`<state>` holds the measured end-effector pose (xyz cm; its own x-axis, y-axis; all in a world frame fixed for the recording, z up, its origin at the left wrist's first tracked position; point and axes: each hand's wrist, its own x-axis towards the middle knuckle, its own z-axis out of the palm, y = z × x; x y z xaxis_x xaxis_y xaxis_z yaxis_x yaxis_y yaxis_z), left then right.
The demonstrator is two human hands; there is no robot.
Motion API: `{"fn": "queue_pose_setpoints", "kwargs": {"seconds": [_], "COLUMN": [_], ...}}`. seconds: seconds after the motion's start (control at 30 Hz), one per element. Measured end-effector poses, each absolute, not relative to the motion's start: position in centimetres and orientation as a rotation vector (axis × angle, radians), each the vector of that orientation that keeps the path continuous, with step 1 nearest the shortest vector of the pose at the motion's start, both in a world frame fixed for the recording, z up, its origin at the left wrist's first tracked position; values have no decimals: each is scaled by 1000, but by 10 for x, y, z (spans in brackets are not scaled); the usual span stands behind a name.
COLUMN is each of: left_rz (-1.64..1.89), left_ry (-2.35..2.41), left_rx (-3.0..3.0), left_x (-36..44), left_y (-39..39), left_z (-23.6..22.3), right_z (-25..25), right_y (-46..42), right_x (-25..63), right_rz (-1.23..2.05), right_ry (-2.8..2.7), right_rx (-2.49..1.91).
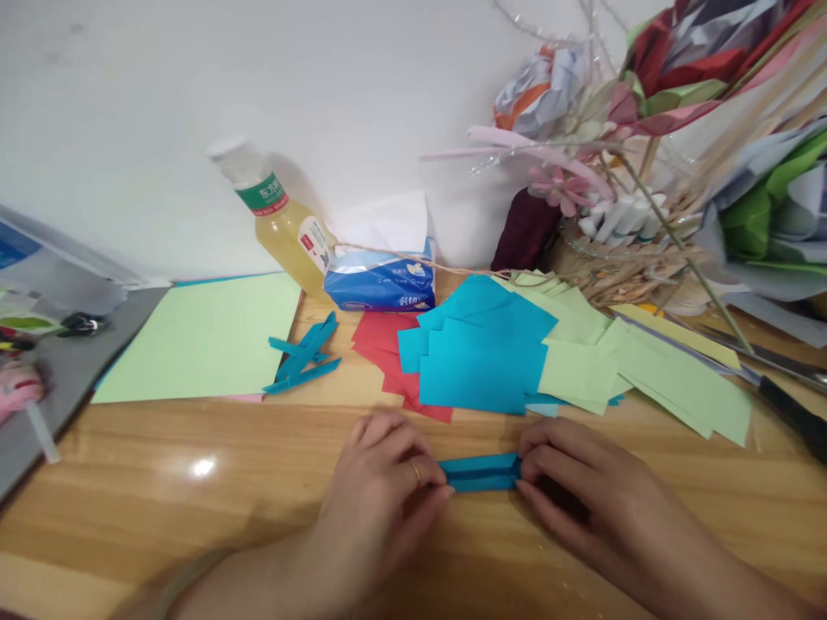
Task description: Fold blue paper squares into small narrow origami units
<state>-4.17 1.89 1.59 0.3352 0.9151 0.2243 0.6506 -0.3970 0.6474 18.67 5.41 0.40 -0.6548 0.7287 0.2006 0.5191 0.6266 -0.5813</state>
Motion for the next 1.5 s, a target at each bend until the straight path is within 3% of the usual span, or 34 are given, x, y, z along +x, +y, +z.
{"fn": "queue_pose_setpoints", "kwargs": {"seconds": [0.77, 1.03, 1.3, 1.5], "left_rz": [667, 620, 717, 451], "left_ry": [1503, 1547, 1291, 1099], "left_rx": [1971, 2123, 2721, 3072], "left_x": [-36, -39, -44, -49], "left_y": [19, 17, 18, 7], "left_z": [16, 15, 12, 13], "right_z": [12, 2, 3, 11], "right_y": [54, 54, 56, 57], "right_x": [184, 188, 191, 192], "right_rz": [837, 642, 193, 12], "right_ry": [-2420, -2456, -2681, -2757], "right_rx": [-1050, -1056, -691, -638]}}
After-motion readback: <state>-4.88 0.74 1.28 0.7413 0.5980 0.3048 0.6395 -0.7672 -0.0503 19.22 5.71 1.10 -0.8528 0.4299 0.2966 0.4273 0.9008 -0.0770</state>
